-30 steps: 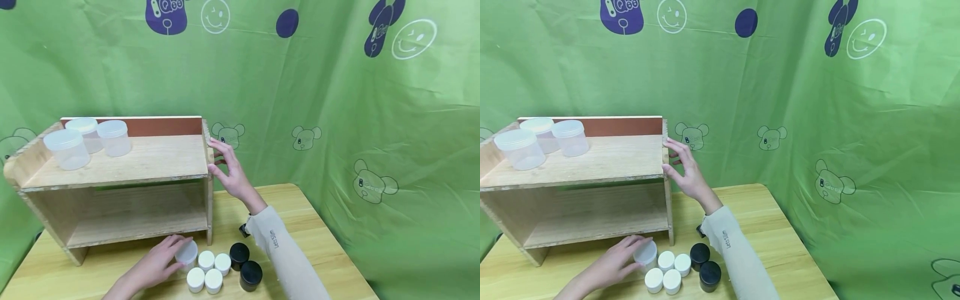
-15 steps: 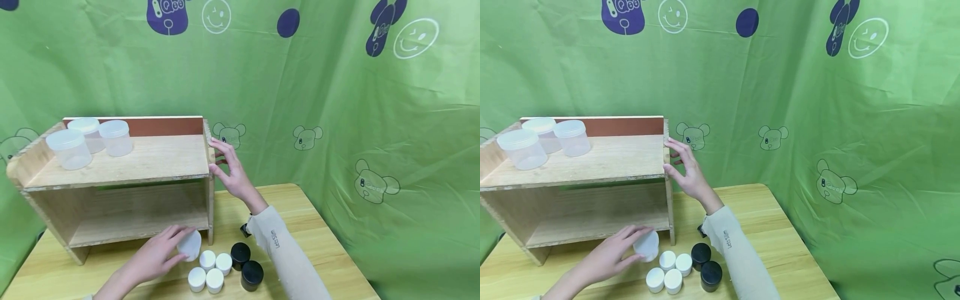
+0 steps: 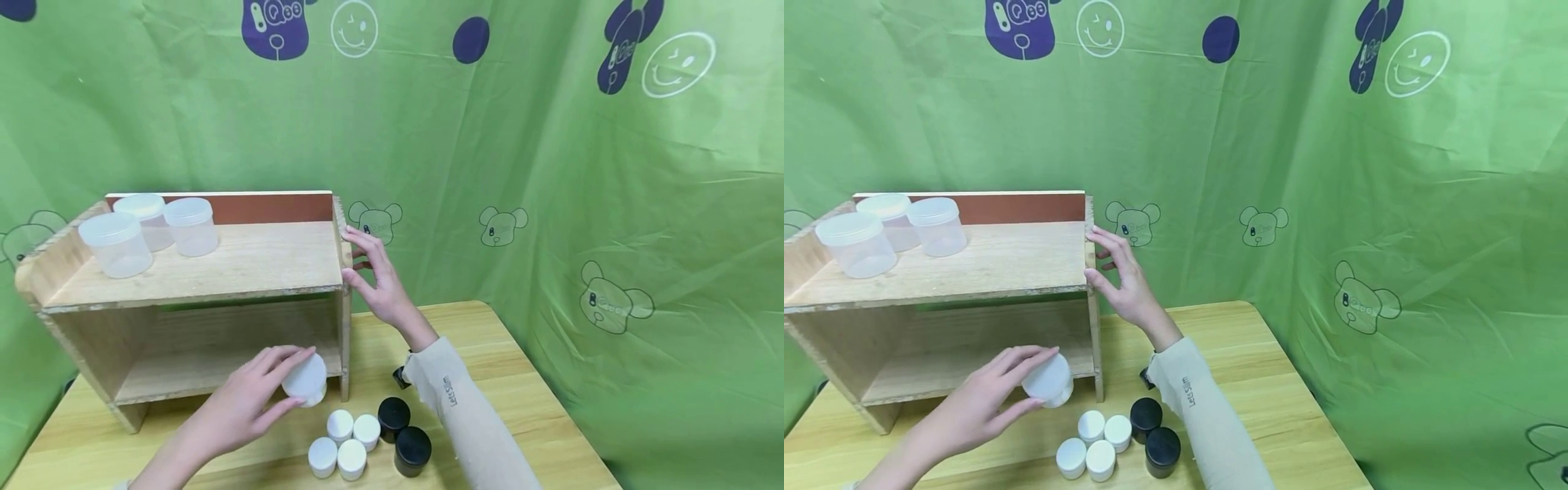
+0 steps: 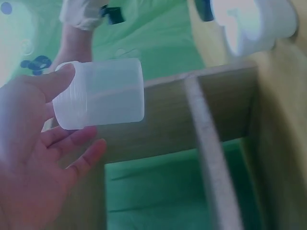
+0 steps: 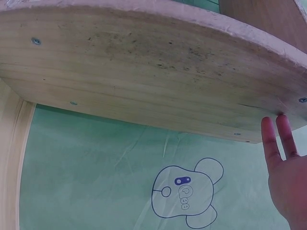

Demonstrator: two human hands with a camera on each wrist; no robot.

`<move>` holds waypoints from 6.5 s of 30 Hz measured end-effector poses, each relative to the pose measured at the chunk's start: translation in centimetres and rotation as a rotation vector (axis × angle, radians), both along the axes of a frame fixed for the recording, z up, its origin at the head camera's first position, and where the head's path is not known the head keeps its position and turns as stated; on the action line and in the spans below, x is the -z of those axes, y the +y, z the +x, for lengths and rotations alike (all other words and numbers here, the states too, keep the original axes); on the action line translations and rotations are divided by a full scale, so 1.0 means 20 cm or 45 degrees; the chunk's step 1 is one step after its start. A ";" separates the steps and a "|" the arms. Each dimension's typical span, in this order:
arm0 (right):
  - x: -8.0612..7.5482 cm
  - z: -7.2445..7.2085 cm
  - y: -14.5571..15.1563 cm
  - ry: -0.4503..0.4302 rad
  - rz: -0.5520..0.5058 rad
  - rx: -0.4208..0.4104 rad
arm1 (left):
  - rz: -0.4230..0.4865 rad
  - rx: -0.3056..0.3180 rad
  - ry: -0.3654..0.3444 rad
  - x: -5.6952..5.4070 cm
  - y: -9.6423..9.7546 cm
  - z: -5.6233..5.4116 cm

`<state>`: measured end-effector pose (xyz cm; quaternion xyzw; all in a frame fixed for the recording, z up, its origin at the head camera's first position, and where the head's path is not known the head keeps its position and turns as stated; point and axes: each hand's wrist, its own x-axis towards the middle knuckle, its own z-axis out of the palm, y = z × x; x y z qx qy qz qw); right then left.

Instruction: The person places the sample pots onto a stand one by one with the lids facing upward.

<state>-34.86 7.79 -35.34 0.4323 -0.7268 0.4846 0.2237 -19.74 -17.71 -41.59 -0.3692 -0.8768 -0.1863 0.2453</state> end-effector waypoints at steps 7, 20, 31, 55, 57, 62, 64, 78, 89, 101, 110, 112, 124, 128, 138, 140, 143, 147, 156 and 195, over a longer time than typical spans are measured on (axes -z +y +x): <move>0.00 0.00 0.01 0.000 0.007 0.015 | 0.067 0.040 0.089 -0.16 -0.07 0.01; 0.00 0.00 0.00 -0.007 0.012 0.035 | 0.163 -0.051 0.220 -0.37 -0.17 0.01; -0.01 0.00 0.00 0.002 0.025 0.065 | 0.268 -0.161 0.309 -0.52 -0.27 0.00; 0.02 -0.01 -0.01 0.001 -0.005 0.029 | 0.381 -0.518 0.096 -0.65 -0.49 -0.18; 0.02 -0.01 -0.01 0.000 -0.002 0.032 | 0.404 -0.559 0.070 -0.66 -0.51 -0.19; 0.02 -0.01 -0.01 0.000 0.001 0.035 | 0.462 -0.630 0.027 -0.66 -0.55 -0.22; 0.01 -0.01 -0.01 0.005 0.001 0.035 | 0.467 -0.653 0.019 -0.66 -0.56 -0.23; 0.01 0.00 -0.01 0.012 0.005 0.039 | 0.475 -0.756 -0.002 -0.67 -0.56 -0.25; 0.01 0.00 -0.01 0.019 0.001 0.034 | 0.532 -0.795 0.115 -0.65 -0.53 -0.27; 0.01 0.00 -0.02 -0.003 0.002 0.038 | 0.574 -0.817 0.180 -0.62 -0.52 -0.29; 0.01 -0.01 -0.02 0.012 -0.005 0.023 | 0.590 -0.812 0.216 -0.61 -0.53 -0.29; 0.01 -0.01 -0.03 0.012 -0.008 0.021 | 0.588 -0.814 0.214 -0.62 -0.53 -0.29; 0.01 -0.02 -0.03 0.017 -0.004 0.024 | 0.576 -0.829 0.196 -0.62 -0.53 -0.29; 0.01 -0.02 -0.03 0.007 -0.005 0.022 | 0.573 -0.815 0.218 -0.61 -0.53 -0.29; 0.01 -0.02 -0.02 0.000 -0.016 0.019 | 0.575 -0.776 0.271 -0.60 -0.51 -0.25; 0.01 -0.01 -0.02 -0.003 -0.014 0.020 | 0.581 -0.771 0.275 -0.60 -0.51 -0.24; 0.01 -0.01 -0.02 -0.008 -0.008 0.023 | 0.594 -0.760 0.288 -0.58 -0.50 -0.22; 0.01 -0.01 -0.02 -0.008 -0.006 0.026 | 0.593 -0.719 0.333 -0.55 -0.47 -0.18; 0.01 0.00 -0.02 -0.003 -0.016 0.021 | 0.525 -0.633 0.391 -0.46 -0.37 -0.12; 0.01 0.00 -0.02 -0.010 -0.005 0.019 | 0.040 -0.235 -0.105 0.44 -0.02 0.01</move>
